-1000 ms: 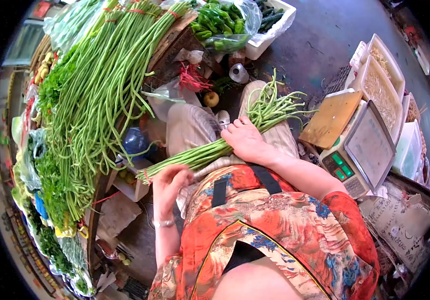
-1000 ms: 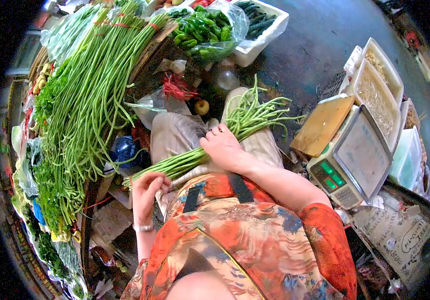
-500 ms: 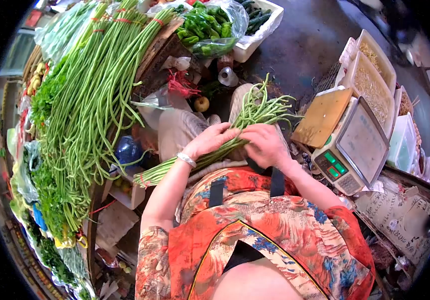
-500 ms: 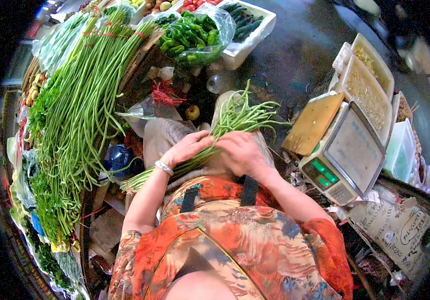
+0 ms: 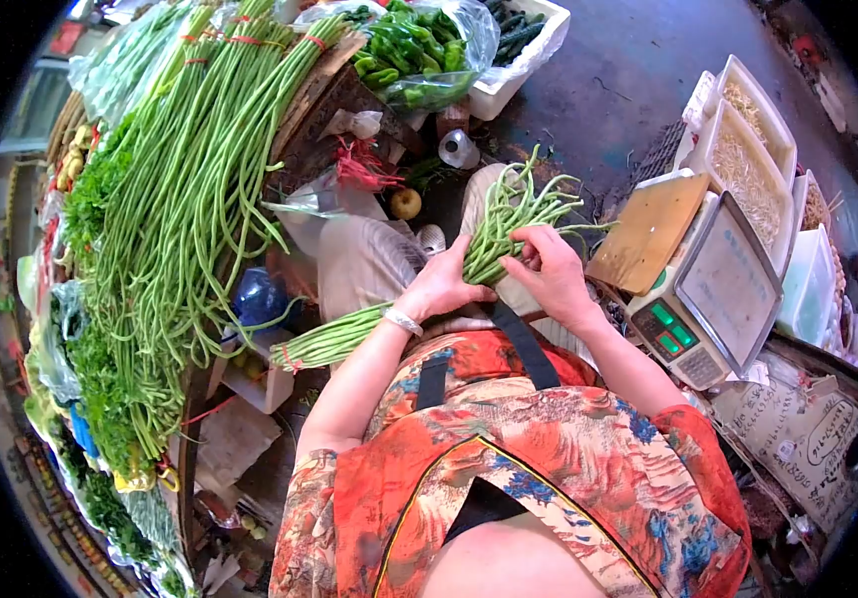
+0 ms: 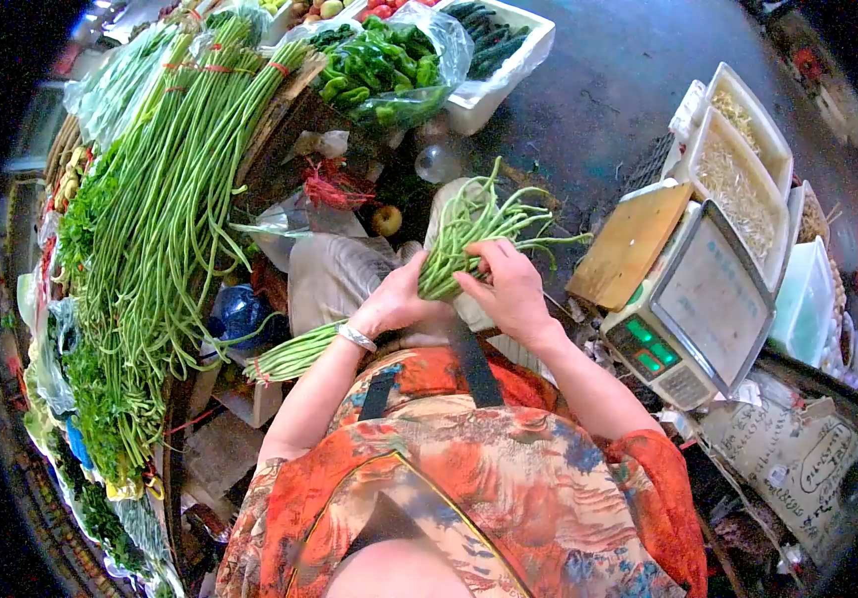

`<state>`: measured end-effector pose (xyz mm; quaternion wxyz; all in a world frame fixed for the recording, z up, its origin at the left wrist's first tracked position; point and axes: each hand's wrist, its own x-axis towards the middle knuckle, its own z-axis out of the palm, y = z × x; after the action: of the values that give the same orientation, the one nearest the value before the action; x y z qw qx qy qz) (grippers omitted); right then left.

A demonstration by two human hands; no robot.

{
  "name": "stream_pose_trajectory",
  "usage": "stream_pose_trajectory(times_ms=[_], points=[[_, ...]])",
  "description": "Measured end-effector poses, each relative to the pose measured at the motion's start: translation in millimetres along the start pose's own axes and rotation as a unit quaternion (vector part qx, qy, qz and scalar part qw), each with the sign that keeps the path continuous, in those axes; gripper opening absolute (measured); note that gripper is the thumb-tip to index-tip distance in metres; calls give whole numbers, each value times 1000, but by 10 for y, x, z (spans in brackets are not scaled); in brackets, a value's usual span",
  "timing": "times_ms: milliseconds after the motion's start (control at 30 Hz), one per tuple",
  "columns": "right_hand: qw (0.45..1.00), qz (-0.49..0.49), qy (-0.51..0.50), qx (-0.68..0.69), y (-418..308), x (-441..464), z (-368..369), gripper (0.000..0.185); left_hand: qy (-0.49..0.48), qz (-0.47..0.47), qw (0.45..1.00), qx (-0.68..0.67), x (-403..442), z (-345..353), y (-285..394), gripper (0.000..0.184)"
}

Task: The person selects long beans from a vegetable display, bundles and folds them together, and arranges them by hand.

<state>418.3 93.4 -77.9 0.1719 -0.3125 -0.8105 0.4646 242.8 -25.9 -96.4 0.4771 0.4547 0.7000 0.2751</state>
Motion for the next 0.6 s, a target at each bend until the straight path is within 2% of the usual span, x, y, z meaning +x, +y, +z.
stream_pose_trajectory(times_ms=[100, 167, 200, 267, 367, 467, 600], points=[[999, -33, 8, -41, 8, 56, 25, 27, 7, -14, 1000, -11, 4, 15, -55, 77], [1000, 3, -24, 11, 117, 76, 47, 22, 6, 18, 990, -140, 42, 62, -197, 81], [1000, 3, -24, 12, 157, 75, 47, 22, 6, 18, 990, -140, 53, 81, -273, 81], [994, 44, -11, 99, 211, 65, 31, 18, 1, 27, 982, -187, 54, 75, -280, 86], [988, 62, -11, 144, 245, 19, 6, 16, -11, 6, 989, -146, 50, 55, -233, 90], [991, 48, 3, 126, 229, -10, 8, 15, -1, 0, 994, -105, 39, 59, -212, 86], [994, 38, 6, 101, 201, -4, -3, 15, 3, -16, 993, -115, 0, 18, -160, 81]])
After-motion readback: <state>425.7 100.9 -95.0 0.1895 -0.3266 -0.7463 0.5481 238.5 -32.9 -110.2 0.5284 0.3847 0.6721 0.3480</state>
